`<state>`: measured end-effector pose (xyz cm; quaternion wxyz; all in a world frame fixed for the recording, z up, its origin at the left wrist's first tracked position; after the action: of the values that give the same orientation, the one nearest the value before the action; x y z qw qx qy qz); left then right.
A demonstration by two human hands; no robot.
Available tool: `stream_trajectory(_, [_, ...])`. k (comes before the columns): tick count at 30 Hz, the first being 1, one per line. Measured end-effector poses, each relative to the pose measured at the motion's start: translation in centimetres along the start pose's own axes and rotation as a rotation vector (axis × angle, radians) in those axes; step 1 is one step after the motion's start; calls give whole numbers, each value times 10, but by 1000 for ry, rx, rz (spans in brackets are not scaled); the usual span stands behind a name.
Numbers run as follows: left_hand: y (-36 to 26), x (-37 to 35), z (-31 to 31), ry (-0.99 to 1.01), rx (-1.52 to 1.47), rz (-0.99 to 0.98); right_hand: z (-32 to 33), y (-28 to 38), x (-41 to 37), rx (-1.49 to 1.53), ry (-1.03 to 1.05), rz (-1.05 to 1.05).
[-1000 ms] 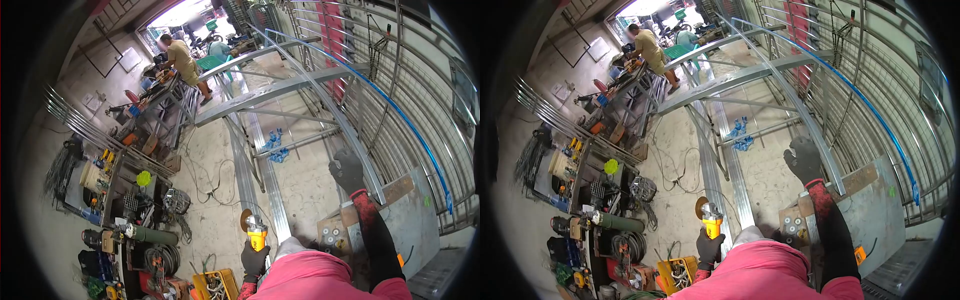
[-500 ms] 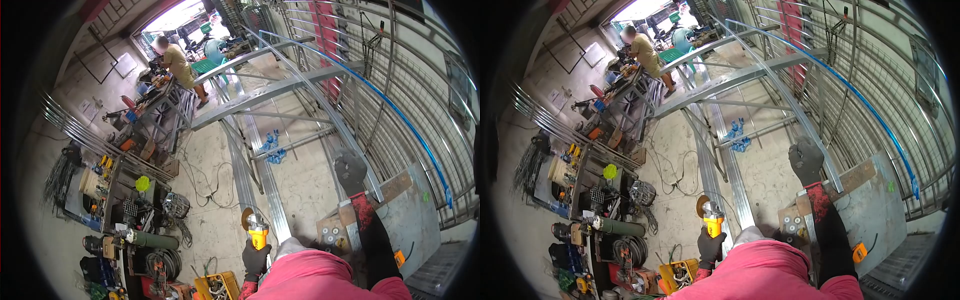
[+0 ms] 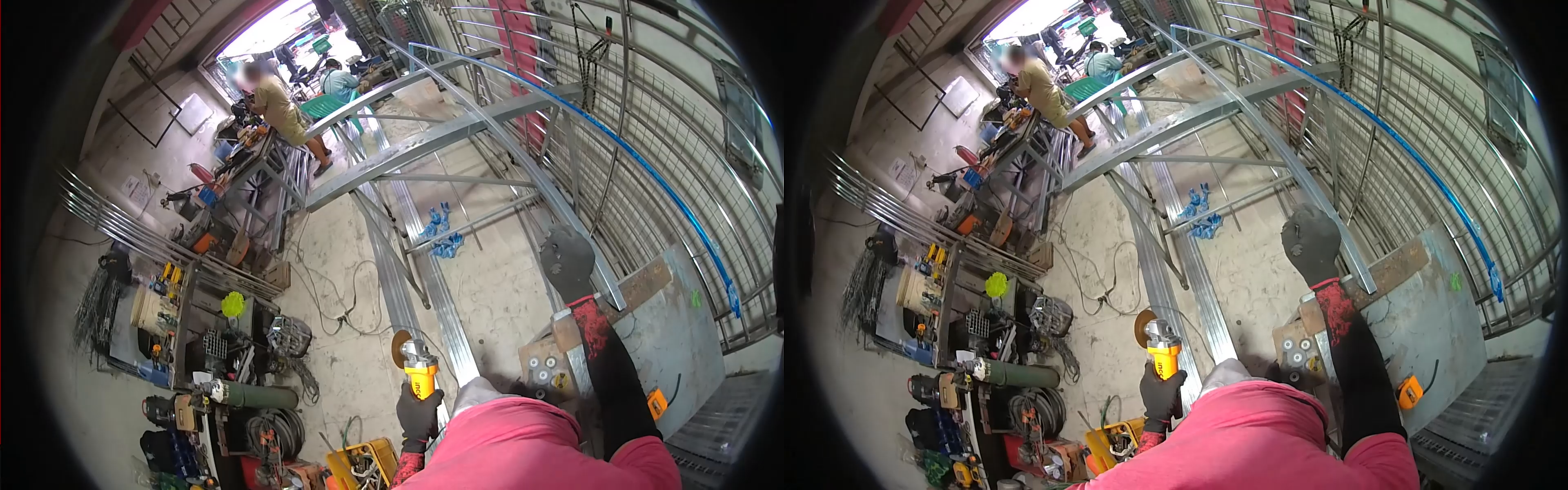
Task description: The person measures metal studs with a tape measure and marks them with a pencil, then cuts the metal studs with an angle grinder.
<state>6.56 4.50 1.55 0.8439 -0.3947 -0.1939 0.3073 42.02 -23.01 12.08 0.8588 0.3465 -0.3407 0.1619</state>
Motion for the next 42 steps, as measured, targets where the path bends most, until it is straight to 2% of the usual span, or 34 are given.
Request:
stream_trajectory(3, [1,-2,1,-9,-10,6,14,4,-3,20,-108,-17])
stream_trajectory(5, [5,-4,1,-5,-17,31,6,0,0,87,98,-111])
stream_trajectory(12, [23,-7,1,-29,18,21,-16,-6,-5,-22,151,-12])
stream_trajectory(14, [27,-11,2,-45,30,35,1,-2,-5,24,-3,-60])
stream_trajectory(15, [29,-13,1,-29,32,38,4,0,-5,12,3,-70])
stream_trajectory(19, [31,-6,-3,-77,-72,20,19,1,-6,101,-179,30])
stream_trajectory(20, [35,-11,-4,-77,-102,23,14,-9,-9,86,-86,-21])
stream_trajectory(23, [44,-14,-6,-107,-108,46,11,-22,-11,225,-89,-113])
stream_trajectory(30, [38,-18,-1,-111,-137,66,14,-13,-5,-53,41,-194])
stream_trajectory(37, [58,-19,-2,-139,-188,69,13,-9,-6,-15,30,-126])
stream_trajectory(39, [52,-21,-1,-118,-205,107,12,-17,-13,-20,192,-183])
stream_trajectory(40, [47,-19,-2,-118,-187,96,20,-22,-15,-22,189,-186])
stream_trajectory(42, [44,-15,-3,-116,-164,89,38,-19,-24,-46,205,-26])
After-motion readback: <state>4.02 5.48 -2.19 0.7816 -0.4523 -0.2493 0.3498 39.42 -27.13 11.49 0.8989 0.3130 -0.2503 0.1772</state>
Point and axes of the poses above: each hand's wrist, its own x-axis towards the middle knuckle, its own z-axis out of the back of the hand, y = z × x, the point moved 6 cm from there along x, towards the middle knuckle, and after that the axes turned 10 degrees about -z, right-handed, at the moved point
